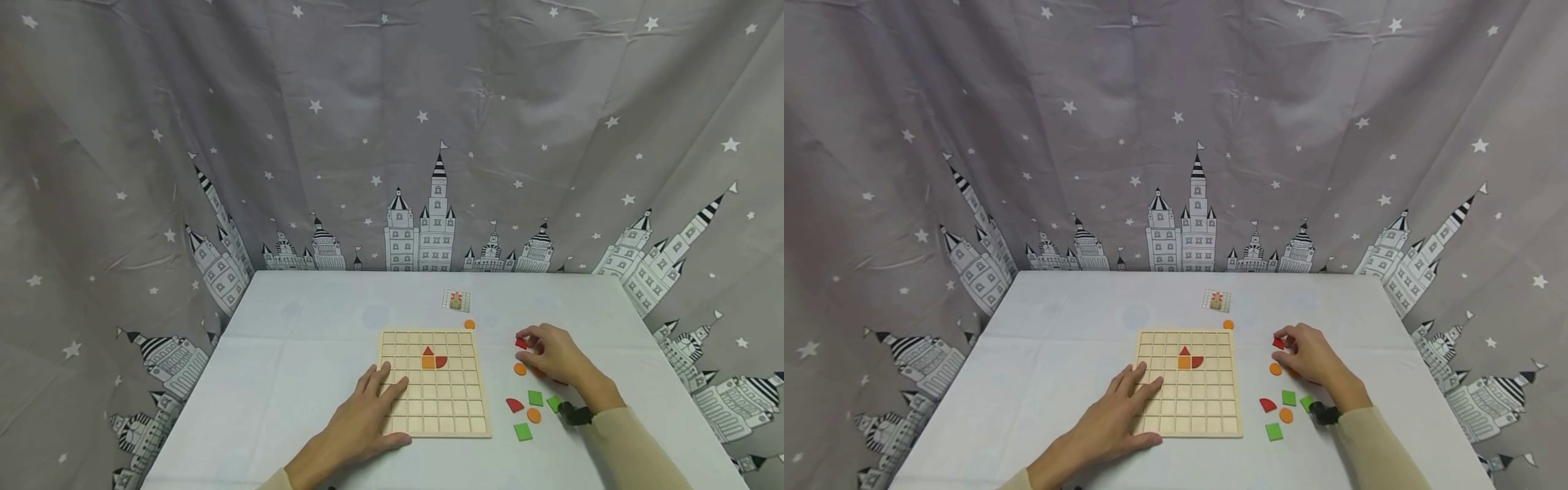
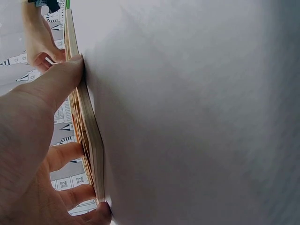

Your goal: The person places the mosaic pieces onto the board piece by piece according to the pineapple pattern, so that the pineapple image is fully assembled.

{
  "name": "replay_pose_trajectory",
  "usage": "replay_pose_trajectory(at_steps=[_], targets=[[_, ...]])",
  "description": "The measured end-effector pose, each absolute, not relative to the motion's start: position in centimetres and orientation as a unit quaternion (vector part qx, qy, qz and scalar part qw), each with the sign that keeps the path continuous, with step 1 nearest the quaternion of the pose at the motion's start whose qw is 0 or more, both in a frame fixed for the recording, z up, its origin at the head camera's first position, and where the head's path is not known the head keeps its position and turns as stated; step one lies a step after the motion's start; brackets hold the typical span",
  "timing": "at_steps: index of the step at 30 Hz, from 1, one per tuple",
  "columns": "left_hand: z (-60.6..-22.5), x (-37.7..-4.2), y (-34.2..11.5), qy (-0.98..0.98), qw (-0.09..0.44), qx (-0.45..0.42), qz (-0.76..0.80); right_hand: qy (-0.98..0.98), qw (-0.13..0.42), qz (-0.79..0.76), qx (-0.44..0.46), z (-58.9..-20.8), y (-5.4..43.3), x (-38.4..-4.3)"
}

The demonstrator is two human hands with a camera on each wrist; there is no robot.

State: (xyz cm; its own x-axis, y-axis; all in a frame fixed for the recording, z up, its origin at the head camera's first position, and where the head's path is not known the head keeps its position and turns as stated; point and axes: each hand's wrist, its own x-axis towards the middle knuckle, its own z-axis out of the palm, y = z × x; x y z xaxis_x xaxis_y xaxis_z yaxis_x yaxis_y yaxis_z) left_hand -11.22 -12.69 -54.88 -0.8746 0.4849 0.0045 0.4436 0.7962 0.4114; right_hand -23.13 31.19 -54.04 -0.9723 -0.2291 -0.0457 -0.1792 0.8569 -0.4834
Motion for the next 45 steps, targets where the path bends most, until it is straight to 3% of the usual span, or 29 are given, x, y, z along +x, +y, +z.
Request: replay_pose_trajectory(at_steps=[9, 34, 45], targets=[[-54.9, -11.2, -12.8, 0.946, 0.052, 0.244, 0.207, 0.958, 0.046, -0.269, -0.084, -54.3, 29.8, -23.8], [-55.0, -11.2, -12.7, 0.948, 0.058, 0.238, 0.204, 0.948, 0.053, -0.276, -0.149, -53.5, 26.4, -23.9], [-55.0, -11.1, -12.8, 0.947, 0.054, 0.241, 0.207, 0.919, -0.015, -0.323, -0.227, -52.6, 23.3, -22.9]])
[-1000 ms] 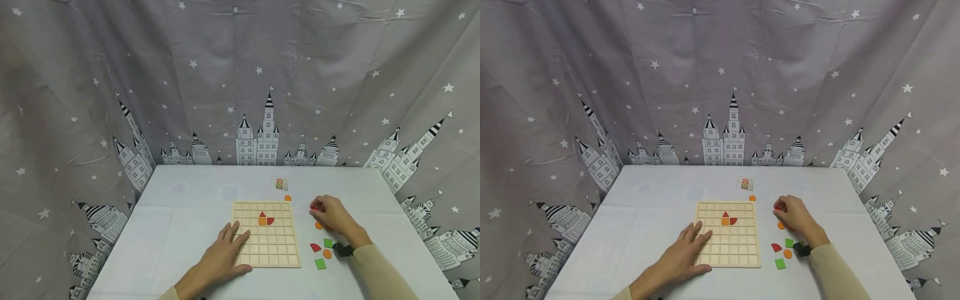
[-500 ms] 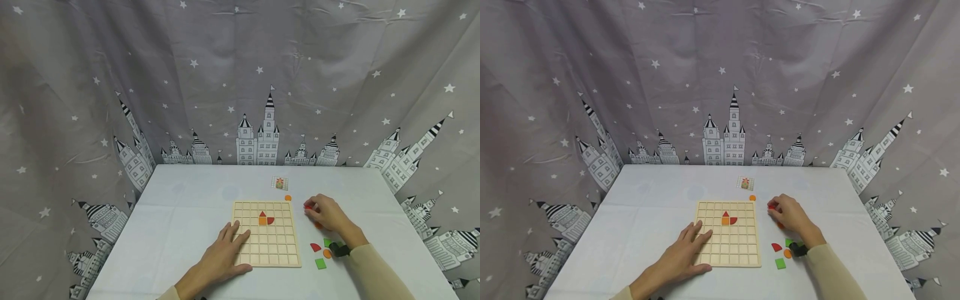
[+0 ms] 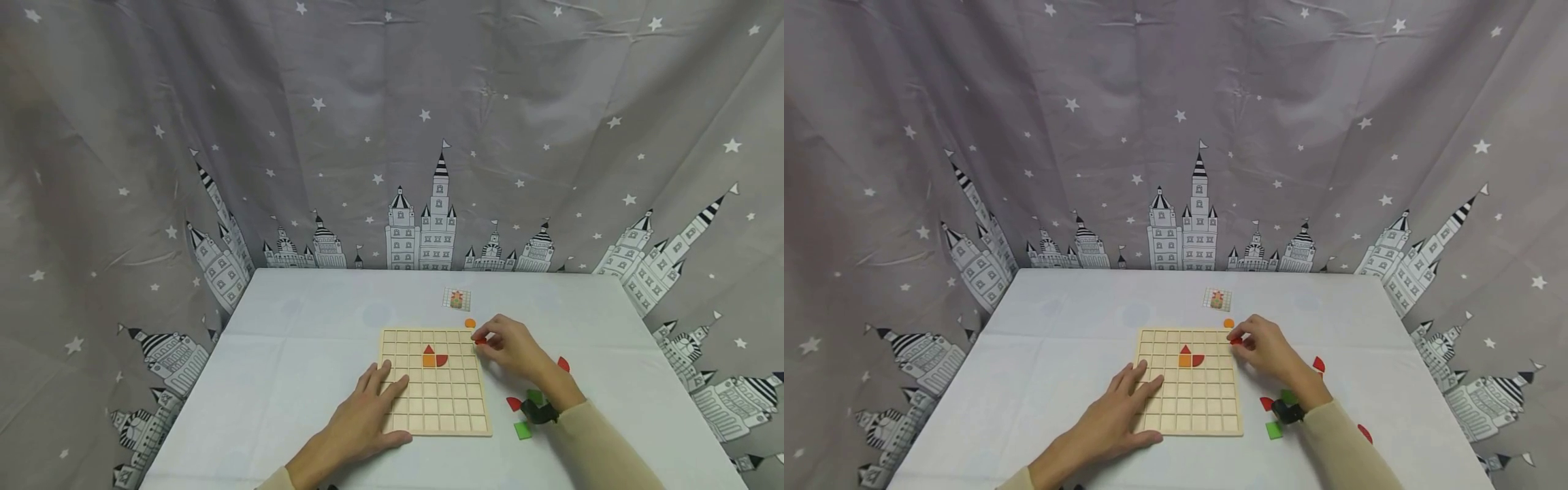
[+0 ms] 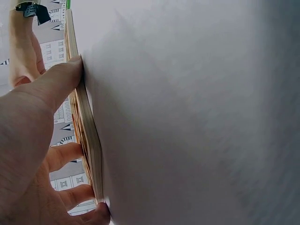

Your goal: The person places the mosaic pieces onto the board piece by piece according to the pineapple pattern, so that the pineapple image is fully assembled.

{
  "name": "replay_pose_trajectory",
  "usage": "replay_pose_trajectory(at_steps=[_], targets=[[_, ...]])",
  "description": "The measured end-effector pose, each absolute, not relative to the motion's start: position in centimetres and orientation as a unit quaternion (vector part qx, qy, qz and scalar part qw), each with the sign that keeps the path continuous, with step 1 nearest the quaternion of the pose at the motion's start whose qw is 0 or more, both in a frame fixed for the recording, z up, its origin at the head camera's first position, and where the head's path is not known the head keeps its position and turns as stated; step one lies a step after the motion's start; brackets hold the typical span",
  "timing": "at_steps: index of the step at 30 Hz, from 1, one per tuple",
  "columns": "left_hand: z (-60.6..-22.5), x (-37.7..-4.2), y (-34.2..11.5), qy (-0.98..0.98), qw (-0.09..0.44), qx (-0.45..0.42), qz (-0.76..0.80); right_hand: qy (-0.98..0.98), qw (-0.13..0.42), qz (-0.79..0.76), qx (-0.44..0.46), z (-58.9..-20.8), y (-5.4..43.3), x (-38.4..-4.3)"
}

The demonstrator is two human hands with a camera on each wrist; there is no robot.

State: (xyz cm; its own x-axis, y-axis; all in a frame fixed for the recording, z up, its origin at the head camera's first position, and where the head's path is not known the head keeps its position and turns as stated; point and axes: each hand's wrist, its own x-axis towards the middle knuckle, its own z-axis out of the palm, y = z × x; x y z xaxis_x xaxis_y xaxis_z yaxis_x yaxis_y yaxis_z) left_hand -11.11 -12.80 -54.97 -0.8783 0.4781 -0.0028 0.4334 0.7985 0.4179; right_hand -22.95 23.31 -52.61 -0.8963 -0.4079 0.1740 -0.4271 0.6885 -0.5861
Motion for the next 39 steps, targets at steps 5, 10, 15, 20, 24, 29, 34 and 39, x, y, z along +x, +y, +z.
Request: replay_pose_trajectory(at_steps=[5, 10, 15, 20, 24, 29, 34, 39], targets=[[-54.9, -11.1, -12.8, 0.946, 0.055, 0.239, 0.21, -0.902, 0.038, 0.34, 0.264, -52.7, 21.5, -22.7], [-54.9, -11.1, -12.8, 0.947, 0.059, 0.238, 0.209, -0.878, 0.042, 0.364, 0.309, -53.0, 19.9, -22.6], [-54.9, -11.2, -12.7, 0.946, 0.063, 0.237, 0.21, -0.863, 0.049, 0.36, 0.35, -53.2, 18.4, -22.3], [-54.8, -11.2, -12.8, 0.946, 0.064, 0.237, 0.212, -0.852, 0.041, 0.363, 0.375, -53.2, 16.9, -22.3], [-54.7, -11.2, -12.8, 0.946, 0.067, 0.235, 0.215, -0.844, 0.024, 0.372, 0.385, -53.3, 15.7, -22.4], [-54.7, -11.2, -12.8, 0.945, 0.07, 0.235, 0.215, -0.858, 0.004, 0.35, 0.377, -53.5, 14.4, -22.5], [-54.8, -11.2, -12.9, 0.945, 0.073, 0.237, 0.212, -0.873, -0.003, 0.314, 0.374, -53.8, 13.4, -22.4], [-54.8, -11.2, -12.9, 0.946, 0.073, 0.24, 0.207, -0.878, -0.007, 0.292, 0.379, -54.0, 12.7, -22.4]])
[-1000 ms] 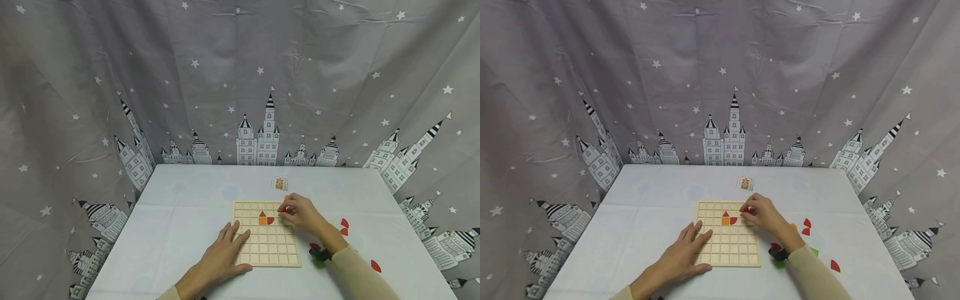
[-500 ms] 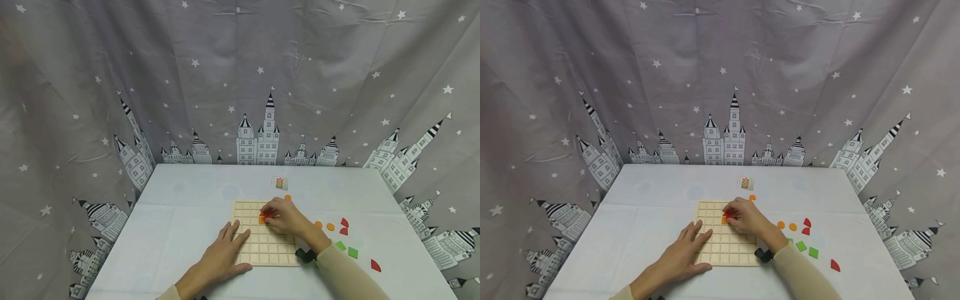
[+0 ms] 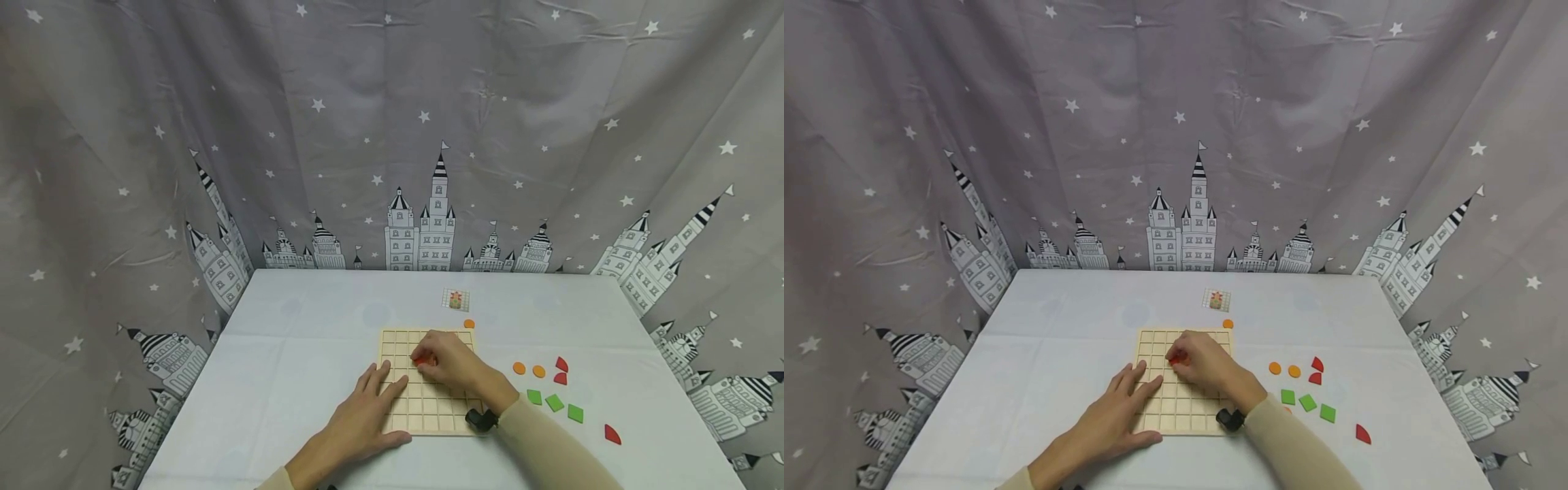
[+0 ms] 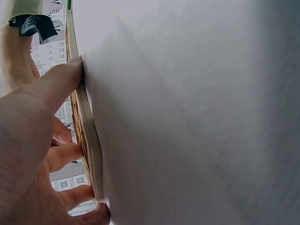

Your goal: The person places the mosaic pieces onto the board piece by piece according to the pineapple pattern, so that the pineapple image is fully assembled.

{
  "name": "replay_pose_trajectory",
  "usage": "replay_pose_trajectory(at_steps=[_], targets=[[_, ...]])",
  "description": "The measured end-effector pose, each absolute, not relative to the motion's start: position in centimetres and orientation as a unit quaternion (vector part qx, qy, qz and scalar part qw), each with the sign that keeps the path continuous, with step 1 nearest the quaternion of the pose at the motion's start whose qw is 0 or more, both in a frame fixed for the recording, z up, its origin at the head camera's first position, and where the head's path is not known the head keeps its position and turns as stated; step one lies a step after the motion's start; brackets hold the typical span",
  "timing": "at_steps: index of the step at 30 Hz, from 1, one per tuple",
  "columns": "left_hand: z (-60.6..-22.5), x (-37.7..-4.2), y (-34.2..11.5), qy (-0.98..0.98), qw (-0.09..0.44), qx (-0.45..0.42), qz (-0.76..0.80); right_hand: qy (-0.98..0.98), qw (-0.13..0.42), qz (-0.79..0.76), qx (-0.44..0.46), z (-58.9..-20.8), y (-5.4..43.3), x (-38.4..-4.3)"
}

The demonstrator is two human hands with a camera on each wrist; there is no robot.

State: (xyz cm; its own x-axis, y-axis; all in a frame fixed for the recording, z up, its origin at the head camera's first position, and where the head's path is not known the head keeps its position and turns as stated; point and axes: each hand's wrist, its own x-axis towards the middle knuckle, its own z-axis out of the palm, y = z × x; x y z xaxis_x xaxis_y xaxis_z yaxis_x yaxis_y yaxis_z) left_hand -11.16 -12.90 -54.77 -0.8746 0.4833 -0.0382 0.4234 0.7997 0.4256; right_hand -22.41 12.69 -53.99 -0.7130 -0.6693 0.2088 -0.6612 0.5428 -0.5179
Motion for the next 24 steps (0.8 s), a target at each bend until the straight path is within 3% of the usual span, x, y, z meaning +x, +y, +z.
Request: replay_pose_trajectory(at_steps=[24], targets=[[-54.91, -11.24, -12.79, 0.947, 0.067, 0.245, 0.199, 0.905, -0.011, -0.256, -0.34, -54.77, 11.68, -22.86]])
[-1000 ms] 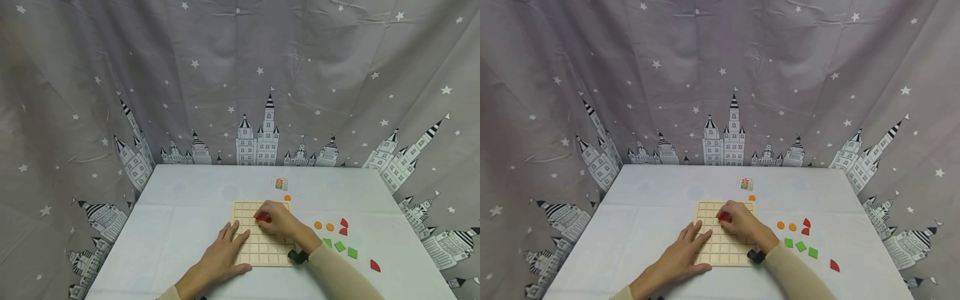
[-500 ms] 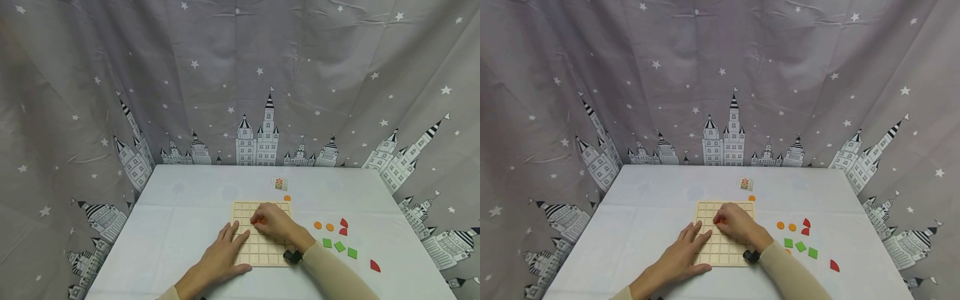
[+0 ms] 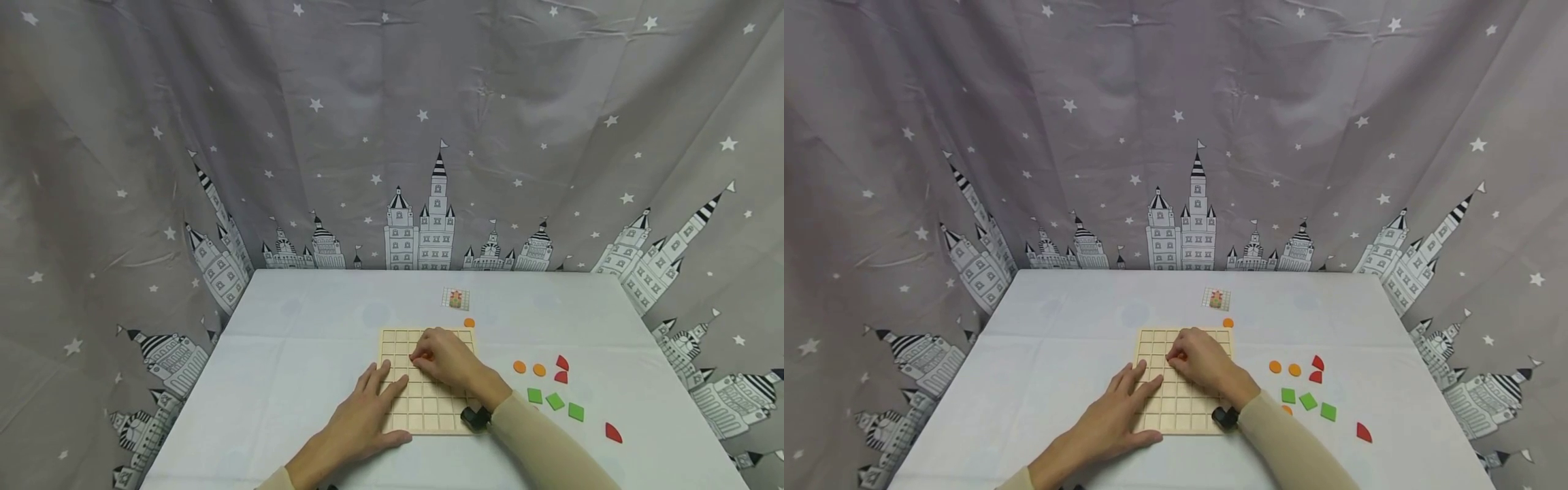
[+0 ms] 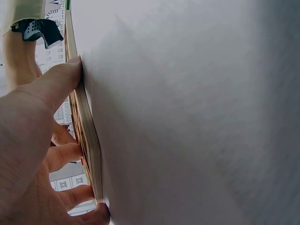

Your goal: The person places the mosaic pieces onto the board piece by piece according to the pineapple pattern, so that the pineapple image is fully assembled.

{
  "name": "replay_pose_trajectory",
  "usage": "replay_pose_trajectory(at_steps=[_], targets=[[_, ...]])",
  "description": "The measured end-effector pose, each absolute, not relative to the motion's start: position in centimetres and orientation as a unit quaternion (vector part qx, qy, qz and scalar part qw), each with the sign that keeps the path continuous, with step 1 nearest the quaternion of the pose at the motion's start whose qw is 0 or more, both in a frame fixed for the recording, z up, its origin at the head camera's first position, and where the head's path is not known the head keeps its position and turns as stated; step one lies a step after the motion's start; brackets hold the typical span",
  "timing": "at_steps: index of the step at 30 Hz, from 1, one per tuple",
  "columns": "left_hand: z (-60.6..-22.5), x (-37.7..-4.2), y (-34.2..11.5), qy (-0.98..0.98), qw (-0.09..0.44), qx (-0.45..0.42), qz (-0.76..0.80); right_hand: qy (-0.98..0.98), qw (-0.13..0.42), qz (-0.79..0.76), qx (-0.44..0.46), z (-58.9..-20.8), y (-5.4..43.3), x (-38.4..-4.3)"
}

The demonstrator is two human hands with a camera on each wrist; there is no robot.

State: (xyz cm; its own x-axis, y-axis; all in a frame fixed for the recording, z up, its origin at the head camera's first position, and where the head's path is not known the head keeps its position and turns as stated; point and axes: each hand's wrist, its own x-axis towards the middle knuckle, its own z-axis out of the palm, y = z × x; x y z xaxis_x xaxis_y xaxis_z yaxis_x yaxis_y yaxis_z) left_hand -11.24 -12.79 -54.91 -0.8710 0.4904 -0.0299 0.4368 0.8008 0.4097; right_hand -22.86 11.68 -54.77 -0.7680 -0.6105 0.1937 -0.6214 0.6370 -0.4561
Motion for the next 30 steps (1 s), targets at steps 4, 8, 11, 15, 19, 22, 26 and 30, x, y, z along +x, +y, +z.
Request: replay_pose_trajectory(at_steps=[4, 8, 11, 15, 19, 22, 26, 30], targets=[[-54.9, -11.3, -12.8, 0.947, 0.07, 0.242, 0.197, -0.904, 0.01, 0.266, 0.334, -54.8, 11.6, -22.9], [-54.9, -11.3, -12.7, 0.948, 0.072, 0.237, 0.199, -0.902, 0.011, 0.273, 0.334, -54.8, 11.7, -22.9], [-54.9, -11.3, -12.8, 0.947, 0.074, 0.237, 0.202, -0.898, 0.013, 0.276, 0.341, -54.9, 11.8, -22.9], [-54.9, -11.3, -12.8, 0.947, 0.074, 0.239, 0.202, -0.892, 0.007, 0.286, 0.349, -54.9, 12.2, -22.7], [-54.9, -11.3, -12.8, 0.948, 0.073, 0.238, 0.2, -0.894, 0.008, 0.286, 0.345, -54.7, 12.7, -22.4], [-55.0, -11.3, -12.8, 0.948, 0.07, 0.238, 0.198, -0.899, 0.014, 0.284, 0.332, -54.6, 13.2, -22.3], [-55.1, -11.3, -12.8, 0.949, 0.064, 0.239, 0.197, -0.901, 0.029, 0.285, 0.324, -54.4, 14.2, -22.2], [-55.3, -11.2, -12.8, 0.948, 0.059, 0.237, 0.203, -0.902, 0.036, 0.291, 0.318, -54.2, 15.5, -22.2]])
